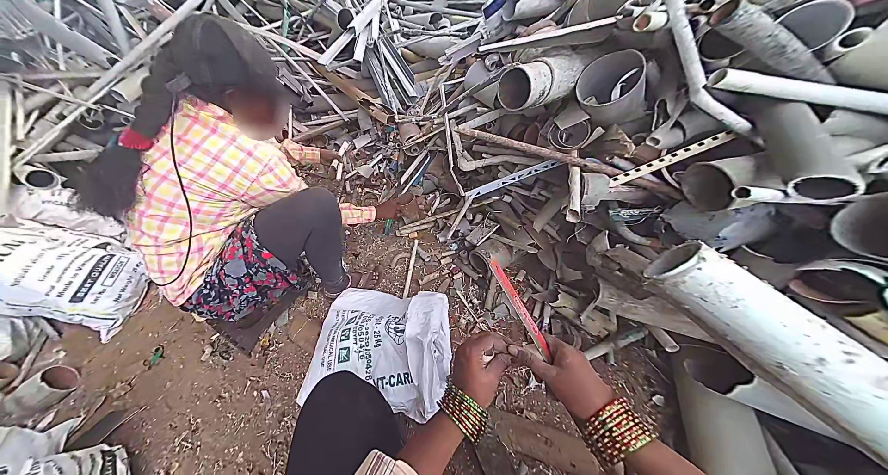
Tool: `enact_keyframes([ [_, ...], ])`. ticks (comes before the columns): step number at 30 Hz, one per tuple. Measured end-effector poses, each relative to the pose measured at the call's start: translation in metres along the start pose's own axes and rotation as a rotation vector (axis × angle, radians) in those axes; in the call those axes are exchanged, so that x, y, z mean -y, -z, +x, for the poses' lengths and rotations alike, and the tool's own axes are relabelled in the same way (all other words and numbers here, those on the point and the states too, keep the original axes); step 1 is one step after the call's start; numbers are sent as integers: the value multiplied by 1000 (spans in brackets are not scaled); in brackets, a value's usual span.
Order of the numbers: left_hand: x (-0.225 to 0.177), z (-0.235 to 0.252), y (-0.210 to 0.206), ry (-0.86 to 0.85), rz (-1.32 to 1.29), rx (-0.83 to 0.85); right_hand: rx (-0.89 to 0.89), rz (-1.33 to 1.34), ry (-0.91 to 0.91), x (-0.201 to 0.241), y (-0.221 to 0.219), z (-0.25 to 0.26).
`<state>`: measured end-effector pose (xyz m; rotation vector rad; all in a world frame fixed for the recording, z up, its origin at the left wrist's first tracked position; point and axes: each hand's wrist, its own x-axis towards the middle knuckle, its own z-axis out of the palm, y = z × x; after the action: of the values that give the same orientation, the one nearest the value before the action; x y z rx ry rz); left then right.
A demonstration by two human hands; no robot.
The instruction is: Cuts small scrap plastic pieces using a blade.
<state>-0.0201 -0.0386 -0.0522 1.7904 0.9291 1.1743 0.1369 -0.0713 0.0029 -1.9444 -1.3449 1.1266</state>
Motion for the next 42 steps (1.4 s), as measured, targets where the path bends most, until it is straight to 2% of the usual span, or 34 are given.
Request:
enact_keyframes([
  [10, -12, 3, 8, 183, 18, 71, -30, 117, 57, -3, -11, -2],
  [16, -18, 6, 11, 351, -14, 107, -36, -80, 194, -2, -10, -2],
  [24, -20, 11, 11, 494, -50, 178, -9, -303, 322, -3, -4, -2],
  [34, -18, 12, 16, 330, 0, 148, 34, 11, 275, -15, 0, 4],
  [39, -18, 12, 15, 274, 53, 240, 12, 161, 197, -18, -6, 9],
  [42, -17, 12, 16, 303, 55, 272, 34, 294, 126, -19, -12, 12],
])
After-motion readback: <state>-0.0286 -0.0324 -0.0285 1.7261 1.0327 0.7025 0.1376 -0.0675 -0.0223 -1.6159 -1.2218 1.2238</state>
